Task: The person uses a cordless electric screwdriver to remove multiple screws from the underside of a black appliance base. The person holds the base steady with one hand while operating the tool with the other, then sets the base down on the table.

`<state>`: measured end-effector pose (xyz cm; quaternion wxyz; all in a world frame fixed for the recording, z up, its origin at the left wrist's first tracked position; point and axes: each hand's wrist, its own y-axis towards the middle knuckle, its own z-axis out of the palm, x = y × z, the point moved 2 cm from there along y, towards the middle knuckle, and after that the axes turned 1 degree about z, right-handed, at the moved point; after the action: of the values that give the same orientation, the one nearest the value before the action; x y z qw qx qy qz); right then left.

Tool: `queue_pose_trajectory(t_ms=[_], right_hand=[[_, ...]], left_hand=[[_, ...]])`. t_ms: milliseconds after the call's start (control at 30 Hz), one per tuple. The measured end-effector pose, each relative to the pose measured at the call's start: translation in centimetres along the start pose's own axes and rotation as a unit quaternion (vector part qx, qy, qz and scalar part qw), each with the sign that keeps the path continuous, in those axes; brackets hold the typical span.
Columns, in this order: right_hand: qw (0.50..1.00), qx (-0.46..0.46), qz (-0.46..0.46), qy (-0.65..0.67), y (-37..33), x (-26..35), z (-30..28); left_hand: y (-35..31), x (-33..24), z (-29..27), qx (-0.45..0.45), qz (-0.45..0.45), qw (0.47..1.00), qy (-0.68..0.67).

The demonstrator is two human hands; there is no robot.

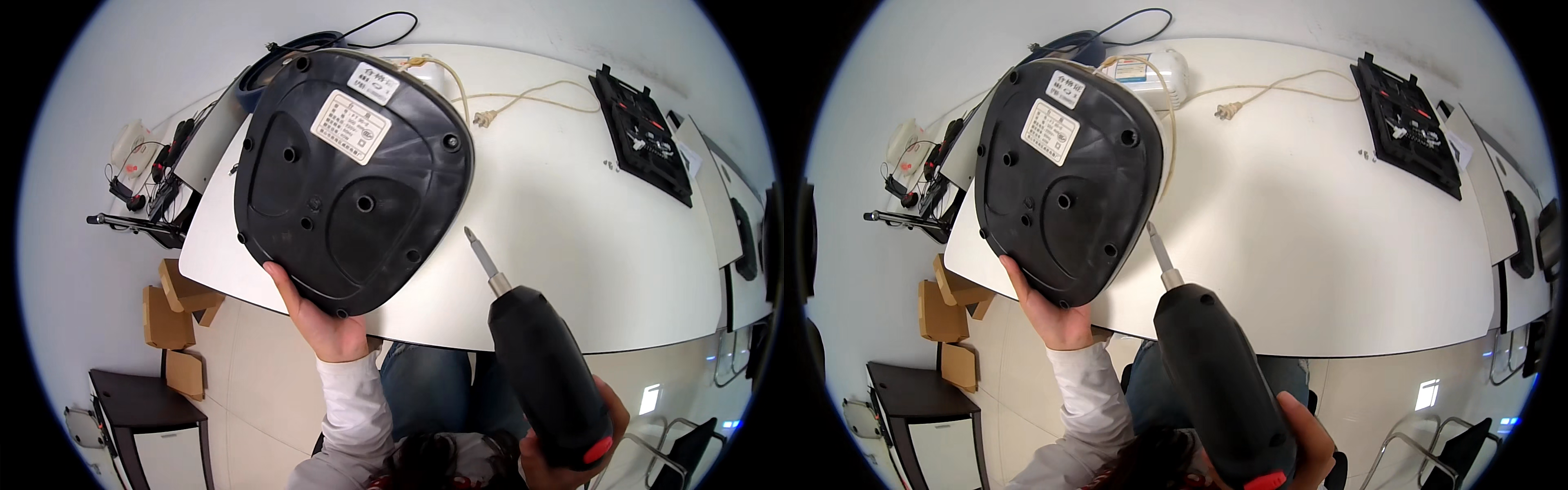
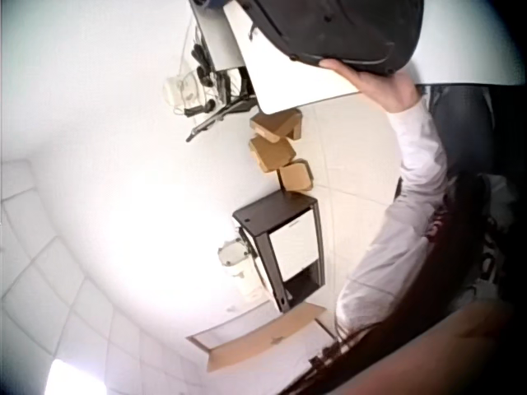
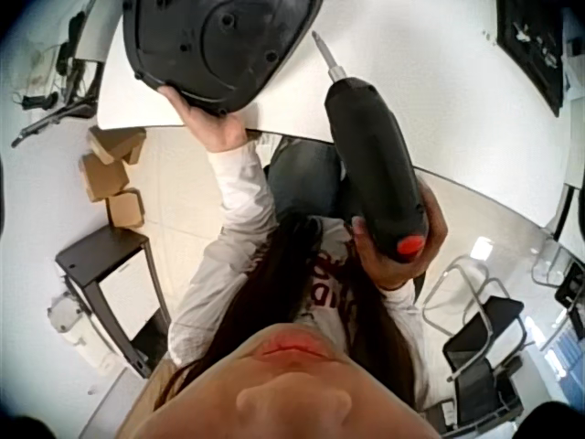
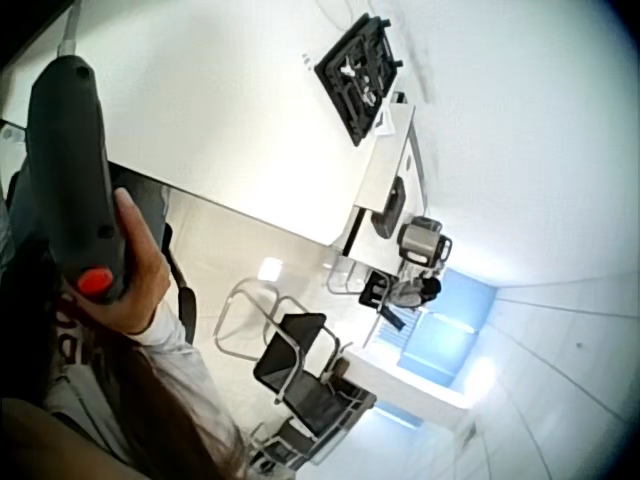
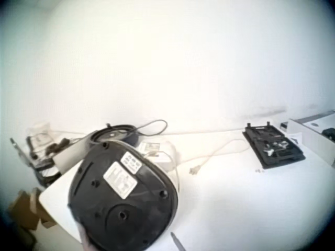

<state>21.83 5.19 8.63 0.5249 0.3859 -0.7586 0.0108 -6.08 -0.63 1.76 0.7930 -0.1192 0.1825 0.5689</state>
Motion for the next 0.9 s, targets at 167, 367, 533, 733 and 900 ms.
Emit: queue_pose_trajectory(t_ms=[167,367,533,733,900], right_hand=[[1.000,0.012,0.001,0.026,0.1,0.2,0.2],[0.999,0.003,0.022,0.036,-0.3,0.1,0.7],[1.000,0.012,-0.015,-0.003,0.0,0.1,0.5],[0.996,-0.082,-0.021,-0.028,-0.6,-0.8,-0.1],[0.989,-0.141,0.010,0.033,-0.7,-1.8,0.1]], left_hand=[[-0.3,-0.1,1.1,-0.019,0.010,1.000,0.002],[-0.8,0.1,1.8,-0.040,0.016,0.999,0.013],[-0.8,0.4,1.5,-0.040,0.026,0.998,0.037],[-1.1,0.9,0.3,-0.007,0.015,0.999,0.027],[-1.0,1.0,-0.4,0.011,0.002,1.000,0.027]])
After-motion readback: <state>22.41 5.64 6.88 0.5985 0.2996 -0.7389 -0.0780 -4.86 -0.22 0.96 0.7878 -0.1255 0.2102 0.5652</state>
